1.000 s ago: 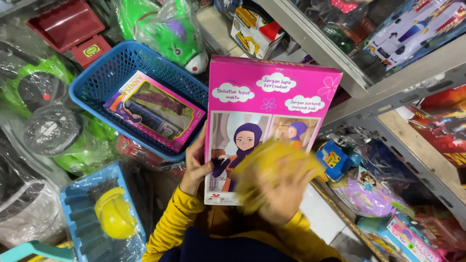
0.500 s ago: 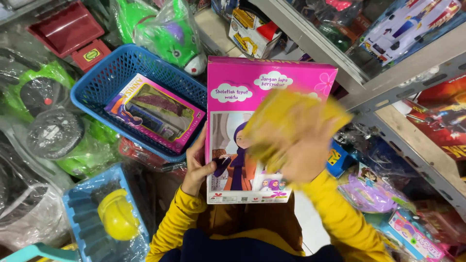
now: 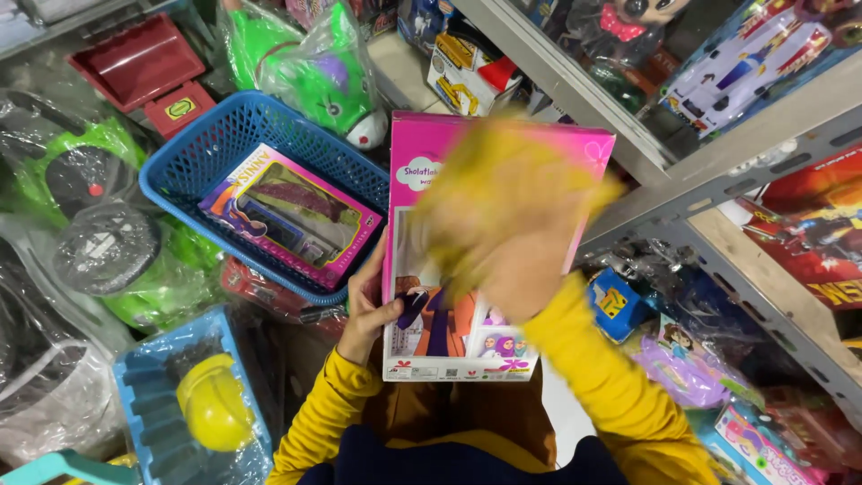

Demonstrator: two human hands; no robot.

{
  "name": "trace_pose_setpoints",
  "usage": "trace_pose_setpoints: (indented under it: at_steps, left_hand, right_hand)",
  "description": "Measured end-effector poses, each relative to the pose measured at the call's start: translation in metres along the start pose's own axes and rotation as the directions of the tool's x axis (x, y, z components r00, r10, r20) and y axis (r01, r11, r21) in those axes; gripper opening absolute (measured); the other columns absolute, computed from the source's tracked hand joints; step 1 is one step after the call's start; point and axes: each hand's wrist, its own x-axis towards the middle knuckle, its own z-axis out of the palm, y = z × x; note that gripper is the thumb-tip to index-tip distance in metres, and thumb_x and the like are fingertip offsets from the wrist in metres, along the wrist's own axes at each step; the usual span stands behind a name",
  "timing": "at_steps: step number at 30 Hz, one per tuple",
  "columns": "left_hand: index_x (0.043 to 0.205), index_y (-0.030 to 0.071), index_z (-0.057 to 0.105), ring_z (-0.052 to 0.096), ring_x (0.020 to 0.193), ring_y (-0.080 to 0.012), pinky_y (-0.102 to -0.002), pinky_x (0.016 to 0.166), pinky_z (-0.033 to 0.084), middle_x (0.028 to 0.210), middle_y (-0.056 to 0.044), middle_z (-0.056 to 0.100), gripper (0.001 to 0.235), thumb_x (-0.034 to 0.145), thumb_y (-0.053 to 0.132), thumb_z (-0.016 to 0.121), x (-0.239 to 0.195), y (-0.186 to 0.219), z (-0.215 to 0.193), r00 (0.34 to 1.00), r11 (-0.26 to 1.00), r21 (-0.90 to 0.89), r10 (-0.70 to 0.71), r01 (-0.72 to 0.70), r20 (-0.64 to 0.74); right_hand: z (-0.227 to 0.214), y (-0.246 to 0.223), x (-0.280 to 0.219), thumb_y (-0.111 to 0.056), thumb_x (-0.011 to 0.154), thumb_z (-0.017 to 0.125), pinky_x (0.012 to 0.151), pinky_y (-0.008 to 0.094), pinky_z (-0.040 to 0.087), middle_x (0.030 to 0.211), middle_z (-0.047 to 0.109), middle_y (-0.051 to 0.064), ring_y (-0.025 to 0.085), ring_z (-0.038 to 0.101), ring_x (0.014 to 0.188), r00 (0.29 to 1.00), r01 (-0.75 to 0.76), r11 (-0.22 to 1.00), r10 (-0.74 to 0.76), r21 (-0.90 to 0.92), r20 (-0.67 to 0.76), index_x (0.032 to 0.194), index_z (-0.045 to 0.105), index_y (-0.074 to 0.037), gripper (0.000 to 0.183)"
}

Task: Wiping down toy boxes with a cloth in a store.

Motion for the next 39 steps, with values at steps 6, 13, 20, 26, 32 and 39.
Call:
trace_pose_setpoints:
  at_steps: [6, 13, 20, 26, 32, 39]
  left_hand:
    - [0.162, -0.002, 0.029, 0.049, 0.143, -0.0260, -0.039, 0.119, 0.037, 0.157, -0.017, 0.047, 0.109, 0.075, 0.032, 0.085, 0.006, 0.025, 0.020, 1.000, 1.000, 0.004, -0.004, 0.004, -0.015]
    - [0.154, -0.003, 0.036, 0.049, 0.131, -0.0395, -0.052, 0.110, 0.038, 0.148, -0.026, 0.048, 0.109, 0.073, 0.050, 0.085, -0.004, -0.048, -0.030, 0.859, 0.556, -0.785, -0.508, 0.274, -0.060]
    - [0.156, -0.007, 0.038, 0.054, 0.138, -0.0247, -0.039, 0.121, 0.040, 0.152, -0.018, 0.052, 0.095, 0.080, 0.029, 0.080, -0.003, -0.029, -0.022, 0.998, 0.999, 0.015, 0.049, -0.050, 0.040]
    - [0.164, -0.005, 0.022, 0.057, 0.135, -0.0226, -0.037, 0.110, 0.047, 0.156, -0.016, 0.050, 0.115, 0.078, 0.038, 0.084, 0.005, 0.006, 0.002, 1.000, 0.998, -0.046, 0.031, -0.031, -0.002]
    - [0.166, -0.006, 0.022, 0.054, 0.129, -0.0238, -0.037, 0.111, 0.042, 0.155, -0.017, 0.049, 0.119, 0.079, 0.045, 0.085, 0.014, 0.019, 0.011, 0.999, 1.000, -0.015, -0.004, 0.004, 0.037]
    - [0.165, -0.006, 0.024, 0.046, 0.150, -0.0215, -0.034, 0.125, 0.033, 0.165, -0.016, 0.043, 0.113, 0.083, 0.045, 0.084, 0.014, 0.013, 0.012, 0.997, 0.997, 0.060, 0.041, -0.045, 0.061]
  right_hand:
    - [-0.004, -0.024, 0.026, -0.030, 0.070, 0.079, 0.120, 0.073, 0.005, 0.170, 0.028, 0.015, 0.047, 0.016, 0.155, 0.916, 0.101, 0.993, -0.119, 0.067, 0.382, 0.149, 0.055, -0.039, 0.083]
    - [0.000, -0.059, 0.018, -0.032, 0.060, 0.079, 0.114, 0.074, 0.007, 0.163, 0.033, 0.008, 0.047, 0.021, 0.152, 0.815, 0.227, 0.952, -0.301, 0.206, 0.495, 0.147, 0.055, -0.039, 0.090]
    - [0.005, -0.050, -0.024, -0.036, 0.087, 0.072, 0.120, 0.073, 0.016, 0.168, 0.028, 0.016, 0.050, 0.025, 0.154, 0.981, 0.095, 0.984, -0.118, 0.153, 0.151, 0.149, 0.058, -0.042, 0.064]
    - [0.004, -0.034, -0.055, -0.041, 0.087, 0.064, 0.120, 0.072, 0.021, 0.168, 0.031, 0.013, 0.048, 0.028, 0.154, 0.973, 0.024, 0.996, -0.043, 0.082, 0.227, 0.146, 0.058, -0.046, 0.059]
    - [0.019, -0.031, -0.137, -0.045, 0.075, 0.063, 0.114, 0.074, 0.021, 0.162, 0.034, 0.013, 0.050, 0.029, 0.148, 0.948, 0.097, 0.989, -0.127, 0.116, 0.291, 0.142, 0.057, -0.044, 0.067]
    - [0.034, -0.037, -0.199, -0.054, 0.089, 0.065, 0.116, 0.077, 0.021, 0.164, 0.030, 0.020, 0.052, 0.026, 0.150, 0.975, -0.160, 0.986, 0.149, 0.055, 0.165, 0.141, 0.056, -0.043, 0.055]
